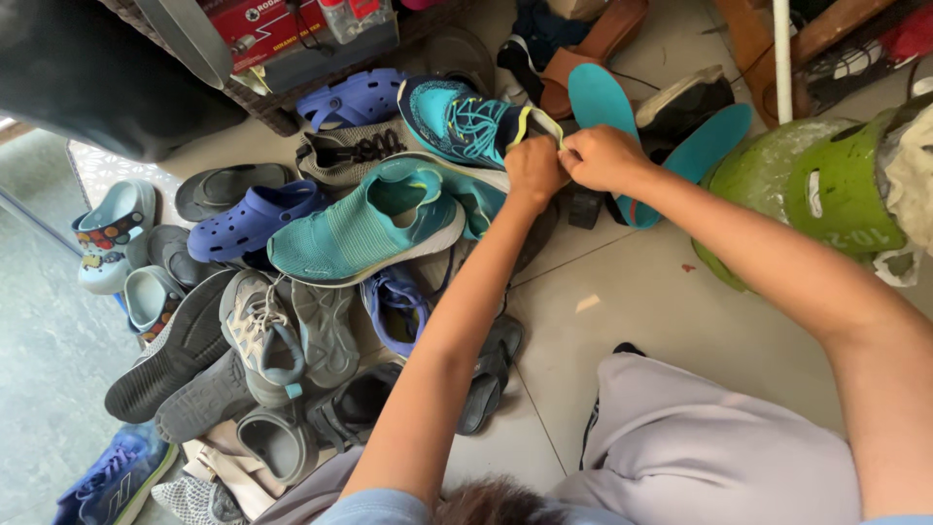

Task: The person sits on the floor and organizes a pile of shoes. They pick up a pair of teal sneakers, remove the insoles, and place the shoes on a nearby shelf. They then pick up a pair of teal slip-on shoes and insert the insoles into them.

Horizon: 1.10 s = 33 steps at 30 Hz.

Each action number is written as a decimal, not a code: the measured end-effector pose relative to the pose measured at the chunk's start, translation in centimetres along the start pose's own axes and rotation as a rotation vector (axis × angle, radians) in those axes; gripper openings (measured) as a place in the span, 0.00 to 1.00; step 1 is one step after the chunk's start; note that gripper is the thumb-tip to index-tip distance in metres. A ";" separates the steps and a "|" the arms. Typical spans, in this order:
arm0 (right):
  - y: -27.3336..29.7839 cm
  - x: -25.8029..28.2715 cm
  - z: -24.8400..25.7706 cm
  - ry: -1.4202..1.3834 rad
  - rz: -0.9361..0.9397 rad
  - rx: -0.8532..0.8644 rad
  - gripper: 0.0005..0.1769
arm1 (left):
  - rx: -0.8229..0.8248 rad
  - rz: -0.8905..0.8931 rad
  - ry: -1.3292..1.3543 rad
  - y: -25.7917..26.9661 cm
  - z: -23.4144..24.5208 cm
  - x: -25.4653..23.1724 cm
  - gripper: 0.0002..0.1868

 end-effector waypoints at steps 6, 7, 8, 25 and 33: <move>1.0 -1.2 -0.7 -0.185 -0.061 -0.023 0.18 | -0.125 0.046 0.077 1.6 0.0 0.0 0.10; 1.0 -1.4 -1.0 -0.192 -0.057 -0.024 0.18 | -0.121 0.064 0.094 1.9 0.2 -0.1 0.10; 1.1 -1.5 -1.3 -0.199 -0.052 -0.025 0.18 | -0.130 0.042 0.096 2.2 0.7 -0.4 0.10; -1.5 4.2 5.6 0.150 0.169 0.018 0.10 | -0.056 -0.046 -0.449 -2.4 6.8 2.3 0.06; -7.7 3.8 -7.2 0.335 0.331 0.390 0.18 | 0.061 -0.278 0.286 0.0 14.2 -0.3 0.09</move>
Point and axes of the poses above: each hand's wrist, its own y-axis away from the middle knuckle, its own z-axis out of the back of the hand, x = y × z, the point moved 9 cm from there along -y, towards the middle knuckle, and after that the axes turned 4 degrees about z, right-handed, at the moved point
